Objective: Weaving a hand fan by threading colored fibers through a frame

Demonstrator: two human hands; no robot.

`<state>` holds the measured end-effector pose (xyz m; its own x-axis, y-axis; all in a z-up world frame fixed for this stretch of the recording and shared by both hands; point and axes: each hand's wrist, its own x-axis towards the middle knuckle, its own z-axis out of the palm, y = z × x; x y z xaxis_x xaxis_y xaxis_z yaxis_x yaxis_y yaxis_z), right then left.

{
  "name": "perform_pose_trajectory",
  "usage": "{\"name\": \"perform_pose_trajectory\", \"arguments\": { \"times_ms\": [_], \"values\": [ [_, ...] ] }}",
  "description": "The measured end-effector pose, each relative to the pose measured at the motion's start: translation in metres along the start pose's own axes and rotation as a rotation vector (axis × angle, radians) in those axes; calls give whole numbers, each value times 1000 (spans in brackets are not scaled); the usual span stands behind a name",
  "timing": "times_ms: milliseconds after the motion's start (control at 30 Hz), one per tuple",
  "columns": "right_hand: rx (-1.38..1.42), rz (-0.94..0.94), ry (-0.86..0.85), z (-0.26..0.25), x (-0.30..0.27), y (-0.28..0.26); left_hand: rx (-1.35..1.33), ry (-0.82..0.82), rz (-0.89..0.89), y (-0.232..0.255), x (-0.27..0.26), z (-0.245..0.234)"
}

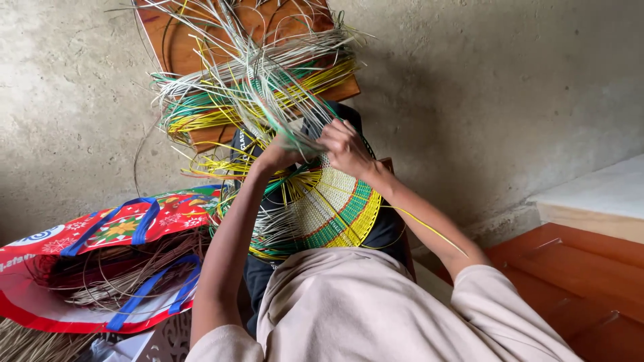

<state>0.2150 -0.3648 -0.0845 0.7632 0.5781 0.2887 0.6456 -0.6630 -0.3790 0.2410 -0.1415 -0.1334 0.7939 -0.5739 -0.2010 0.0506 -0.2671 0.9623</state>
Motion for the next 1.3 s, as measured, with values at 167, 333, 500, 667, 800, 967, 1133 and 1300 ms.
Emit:
{"name": "perform_pose_trajectory", "arguments": {
  "times_ms": [167,333,500,667,800,967,1133,1300],
  "values": [
    [346,129,172,-35,40,-20,-90,53,-79,3,0,-2],
    [268,84,111,-37,10,-29,-137,41,9,21,-4,-5],
    [173,85,176,-50,20,-27,-115,39,147,42,-5,-3],
    [308,150,237,-12,29,-6,-145,53,34,38,-6,-3],
    [324,182,121,-27,12,-12,-221,63,-37,53,-8,-6],
    [225,131,122,-45,7,-14,-250,31,3,37,7,2],
    [206,132,161,-33,25,-9,-91,16,-21,6,8,9],
    [285,148,107,-54,21,-24,-141,49,-33,48,0,-4]
  ]
}}
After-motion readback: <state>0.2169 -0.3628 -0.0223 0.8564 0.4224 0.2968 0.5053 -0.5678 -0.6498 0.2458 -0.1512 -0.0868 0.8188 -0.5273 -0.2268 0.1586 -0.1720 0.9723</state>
